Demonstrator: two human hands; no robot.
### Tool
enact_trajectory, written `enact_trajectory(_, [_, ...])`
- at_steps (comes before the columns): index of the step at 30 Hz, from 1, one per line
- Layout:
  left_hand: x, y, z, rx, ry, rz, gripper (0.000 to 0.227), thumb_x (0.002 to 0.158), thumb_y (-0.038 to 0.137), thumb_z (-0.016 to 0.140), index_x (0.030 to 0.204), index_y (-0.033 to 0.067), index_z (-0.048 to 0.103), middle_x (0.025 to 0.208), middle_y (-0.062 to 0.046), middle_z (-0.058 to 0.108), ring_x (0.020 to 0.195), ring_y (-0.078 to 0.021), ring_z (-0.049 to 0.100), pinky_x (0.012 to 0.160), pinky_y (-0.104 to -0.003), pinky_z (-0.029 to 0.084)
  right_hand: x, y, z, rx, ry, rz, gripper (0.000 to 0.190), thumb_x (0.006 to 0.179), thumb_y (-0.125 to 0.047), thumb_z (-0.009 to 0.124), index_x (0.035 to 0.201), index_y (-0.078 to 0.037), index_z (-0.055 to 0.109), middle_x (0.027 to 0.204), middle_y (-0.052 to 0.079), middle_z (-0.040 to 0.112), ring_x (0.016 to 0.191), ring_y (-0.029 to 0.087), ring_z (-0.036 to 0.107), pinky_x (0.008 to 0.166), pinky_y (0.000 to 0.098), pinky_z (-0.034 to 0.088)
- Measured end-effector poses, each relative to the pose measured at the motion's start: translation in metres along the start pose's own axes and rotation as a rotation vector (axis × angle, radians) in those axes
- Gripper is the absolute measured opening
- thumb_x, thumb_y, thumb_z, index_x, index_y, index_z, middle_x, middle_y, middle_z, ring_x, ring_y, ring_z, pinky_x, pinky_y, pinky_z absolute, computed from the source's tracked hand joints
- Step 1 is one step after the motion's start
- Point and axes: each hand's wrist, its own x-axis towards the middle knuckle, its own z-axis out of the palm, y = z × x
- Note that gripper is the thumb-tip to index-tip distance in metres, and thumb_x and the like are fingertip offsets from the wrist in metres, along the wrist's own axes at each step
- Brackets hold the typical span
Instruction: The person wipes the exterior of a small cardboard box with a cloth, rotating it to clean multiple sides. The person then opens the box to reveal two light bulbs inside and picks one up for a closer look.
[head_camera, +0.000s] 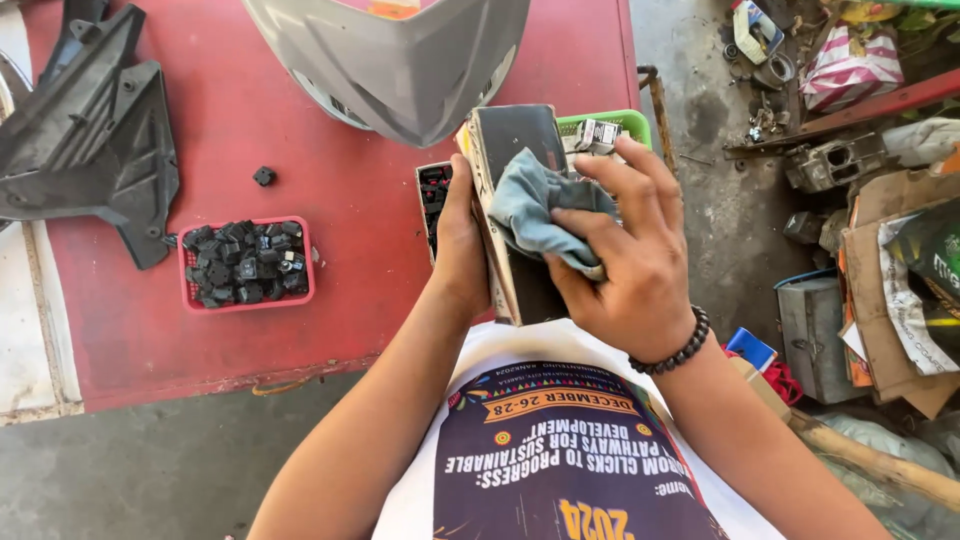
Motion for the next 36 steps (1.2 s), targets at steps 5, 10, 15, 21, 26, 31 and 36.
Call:
enact_trajectory(5, [0.024,-0.023,-0.046,-0.182,-0.217,0.002,0.057,0.101,0.055,0.051,0.123,0.0044,0.066,0.109,-0.011,0.073,0.088,-0.0173,0.068,0.078,-0.031,0.056,-0.007,-0.008,-0.008,0.178,-0.222,-0.108,0.022,0.077,-0.007,0.077,0.096,0.003,0.072,0.124,0.015,0.066,0.123,0.035,0.057,0.106,0.0455,0.047])
enact_trajectory(10, [0.003,-0.009,-0.023,0.003,-0.046,-0.050,0.072,0.092,0.062,0.042,0.127,0.0019,0.063,0.127,-0.017,0.068,0.103,-0.0240,0.061,0.096,-0.037,0.047,-0.001,-0.002,-0.032,0.060,-0.194,-0.159,0.025,0.076,-0.005,0.082,0.097,0.003,0.072,0.113,0.014,0.071,0.091,0.026,0.067,0.081,0.0367,0.054])
enact_trajectory(15, [-0.008,-0.007,-0.012,0.155,0.030,-0.060,0.080,0.084,0.064,0.041,0.133,0.0020,0.059,0.138,-0.020,0.063,0.109,-0.0250,0.060,0.095,-0.036,0.044,-0.012,-0.018,-0.053,0.083,0.270,0.004,0.032,0.096,-0.005,0.077,0.114,0.010,0.055,0.120,0.026,0.059,0.095,0.030,0.053,0.084,0.0410,0.048])
enact_trajectory(21, [-0.024,-0.007,-0.005,0.128,-0.050,-0.135,0.081,0.086,0.064,0.039,0.135,0.0029,0.060,0.135,-0.022,0.064,0.112,-0.0301,0.061,0.099,-0.039,0.046,-0.005,-0.029,-0.024,0.063,-0.128,0.010,0.040,0.077,-0.009,0.083,0.111,0.003,0.066,0.108,0.016,0.065,0.097,0.032,0.058,0.093,0.0452,0.049])
enact_trajectory(26, [-0.016,-0.017,-0.021,0.063,-0.144,-0.122,0.074,0.091,0.063,0.043,0.131,0.0042,0.063,0.120,-0.017,0.068,0.098,-0.0241,0.064,0.085,-0.035,0.050,-0.002,-0.035,-0.051,0.096,0.018,0.032,0.021,0.084,0.005,0.077,0.102,0.008,0.066,0.104,0.019,0.067,0.083,0.028,0.058,0.078,0.0380,0.049])
enact_trajectory(31, [-0.019,-0.020,-0.024,-0.026,-0.106,-0.064,0.067,0.094,0.062,0.047,0.125,0.0061,0.066,0.107,-0.011,0.072,0.082,-0.0160,0.064,0.073,-0.031,0.051,-0.011,-0.028,-0.028,0.101,0.108,0.012,0.031,0.089,-0.014,0.077,0.108,0.007,0.063,0.106,0.020,0.064,0.083,0.030,0.060,0.072,0.0401,0.051])
enact_trajectory(36, [-0.024,-0.020,-0.026,0.068,-0.030,-0.115,0.076,0.089,0.065,0.044,0.123,0.0002,0.066,0.117,-0.016,0.069,0.098,-0.0241,0.063,0.089,-0.035,0.050,-0.013,-0.027,-0.019,0.187,-0.211,0.004,0.014,0.073,-0.002,0.076,0.085,-0.005,0.071,0.092,0.008,0.062,0.083,0.027,0.056,0.076,0.0362,0.049])
